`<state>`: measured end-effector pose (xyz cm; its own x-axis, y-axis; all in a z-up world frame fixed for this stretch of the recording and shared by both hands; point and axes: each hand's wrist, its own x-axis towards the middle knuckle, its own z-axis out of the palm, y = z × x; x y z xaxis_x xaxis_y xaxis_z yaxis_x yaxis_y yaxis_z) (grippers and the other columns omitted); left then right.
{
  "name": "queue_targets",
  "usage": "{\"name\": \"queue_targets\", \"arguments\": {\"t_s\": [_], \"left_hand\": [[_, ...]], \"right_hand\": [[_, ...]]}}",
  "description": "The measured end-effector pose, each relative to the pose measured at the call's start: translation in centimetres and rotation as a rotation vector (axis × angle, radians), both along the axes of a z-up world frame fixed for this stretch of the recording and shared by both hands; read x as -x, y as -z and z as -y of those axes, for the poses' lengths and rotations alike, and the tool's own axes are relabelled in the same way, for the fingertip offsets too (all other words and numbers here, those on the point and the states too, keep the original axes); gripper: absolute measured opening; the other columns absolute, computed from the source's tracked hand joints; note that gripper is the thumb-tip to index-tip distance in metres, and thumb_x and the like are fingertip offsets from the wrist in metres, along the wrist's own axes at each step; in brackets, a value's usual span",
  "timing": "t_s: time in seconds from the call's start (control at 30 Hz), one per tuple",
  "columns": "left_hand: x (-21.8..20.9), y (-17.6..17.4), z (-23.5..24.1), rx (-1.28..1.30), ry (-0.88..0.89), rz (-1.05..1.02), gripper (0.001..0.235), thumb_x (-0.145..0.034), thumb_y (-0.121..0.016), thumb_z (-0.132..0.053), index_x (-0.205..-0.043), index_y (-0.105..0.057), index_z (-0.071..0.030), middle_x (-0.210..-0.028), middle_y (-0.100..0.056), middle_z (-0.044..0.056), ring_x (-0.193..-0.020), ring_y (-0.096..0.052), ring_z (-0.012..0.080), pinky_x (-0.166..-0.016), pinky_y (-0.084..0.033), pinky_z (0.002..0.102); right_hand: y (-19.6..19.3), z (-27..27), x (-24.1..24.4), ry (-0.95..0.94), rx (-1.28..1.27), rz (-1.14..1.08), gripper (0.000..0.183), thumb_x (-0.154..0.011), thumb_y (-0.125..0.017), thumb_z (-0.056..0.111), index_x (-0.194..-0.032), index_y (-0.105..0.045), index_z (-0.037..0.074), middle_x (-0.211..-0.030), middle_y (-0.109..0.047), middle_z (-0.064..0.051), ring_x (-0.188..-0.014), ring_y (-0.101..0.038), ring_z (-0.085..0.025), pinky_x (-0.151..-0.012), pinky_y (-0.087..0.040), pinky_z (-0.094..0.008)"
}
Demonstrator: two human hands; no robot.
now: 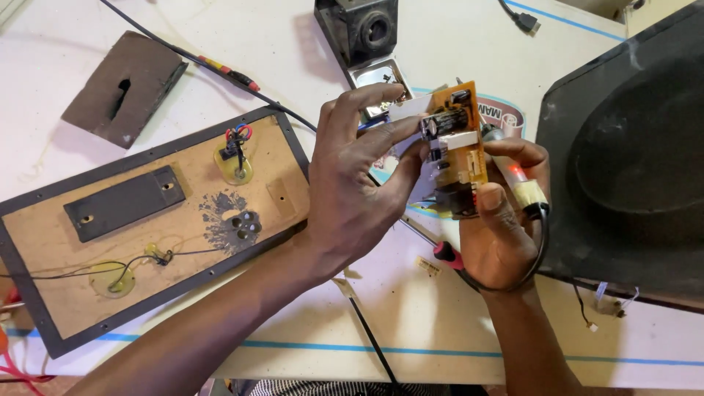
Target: The person holds a green circuit board and uses a soldering iron to apply solder to multiple points on the board. They rotate the board to access different areas and continue soldering throughout the clip.
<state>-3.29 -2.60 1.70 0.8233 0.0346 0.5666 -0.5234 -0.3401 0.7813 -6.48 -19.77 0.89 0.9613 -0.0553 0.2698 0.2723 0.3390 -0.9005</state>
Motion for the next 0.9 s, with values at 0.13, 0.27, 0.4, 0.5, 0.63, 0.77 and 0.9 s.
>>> {"name": "queue_targets", "arguments": {"t_s": [0.13, 0.27, 0.4, 0.5, 0.63, 0.77, 0.9], "left_hand": [[-0.5, 0.0, 0.2, 0.213, 0.172, -0.185, 0.019, -0.091, -0.078, -0.017, -0.11, -0.075, -0.017, -0.13, -0.065, 0.008, -0.125, -0.065, 0.0202, -0.109, -0.051, 0.033], [-1.3, 0.2, -0.4, 0.204, 0.214, -0.158, 0.024, -0.087, -0.081, -0.018, -0.109, -0.075, -0.011, -0.123, -0.068, 0.012, -0.119, -0.068, 0.0227, -0.104, -0.054, 0.034], [-2.0, -0.6, -1.4, 0.184, 0.259, -0.225, 0.019, -0.078, -0.075, -0.003, -0.094, -0.075, -0.012, -0.112, -0.072, 0.007, -0.107, -0.07, 0.0173, -0.093, -0.057, 0.03], [-2.2, -1.0, -1.8, 0.162, 0.313, -0.236, 0.013, -0.078, -0.074, -0.002, -0.086, -0.071, -0.013, -0.11, -0.07, 0.006, -0.105, -0.069, 0.0169, -0.091, -0.056, 0.03], [-2.3, -1.9, -2.1, 0.092, 0.405, -0.341, 0.021, -0.081, -0.085, -0.013, -0.101, -0.076, -0.013, -0.111, -0.069, 0.003, -0.1, -0.07, 0.0114, -0.084, -0.058, 0.023], [-2.7, -1.5, -2.6, -0.006, 0.466, -0.248, 0.028, -0.083, -0.086, -0.009, -0.109, -0.074, -0.011, -0.115, -0.069, 0.007, -0.108, -0.068, 0.0171, -0.092, -0.056, 0.028], [-2.9, -0.7, -2.6, -0.048, 0.544, -0.065, 0.019, -0.095, -0.07, -0.011, -0.114, -0.067, -0.006, -0.118, -0.066, 0.01, -0.11, -0.064, 0.0233, -0.094, -0.054, 0.034]], "right_hand": [[-0.2, -0.5, 0.4, 0.035, 0.117, 0.004, 0.054, -0.093, -0.077, 0.032, -0.13, -0.048, 0.005, -0.111, -0.069, -0.016, -0.089, -0.072, -0.026, -0.071, -0.063, -0.036], [-0.5, -0.6, 0.9, 0.101, 0.222, 0.056, 0.051, -0.093, -0.077, 0.03, -0.127, -0.049, 0.004, -0.122, -0.069, -0.018, -0.114, -0.07, -0.023, -0.101, -0.059, -0.034], [-2.3, -1.7, 1.7, 0.106, 0.377, 0.082, 0.054, -0.089, -0.074, 0.033, -0.122, -0.046, 0.0, -0.131, -0.065, -0.03, -0.134, -0.065, -0.037, -0.107, -0.059, -0.04], [-3.1, -1.9, 2.2, 0.128, 0.487, 0.114, 0.057, -0.084, -0.076, 0.035, -0.12, -0.047, 0.001, -0.129, -0.064, -0.028, -0.137, -0.065, -0.04, -0.101, -0.062, -0.038], [-3.8, -1.6, 2.5, 0.186, 0.674, 0.219, 0.064, -0.076, -0.082, 0.033, -0.122, -0.05, 0.001, -0.13, -0.067, -0.023, -0.135, -0.069, -0.039, -0.1, -0.064, -0.036], [-3.9, -1.7, 2.6, 0.217, 0.76, 0.283, 0.069, -0.069, -0.089, 0.029, -0.117, -0.05, 0.0, -0.127, -0.069, -0.028, -0.13, -0.069, -0.038, -0.107, -0.064, -0.042], [-3.9, -1.6, 2.7, 0.246, 0.703, 0.33, 0.062, -0.072, -0.087, 0.027, -0.115, -0.052, 0.0, -0.124, -0.069, -0.027, -0.126, -0.071, -0.038, -0.12, -0.057, -0.053]]}}
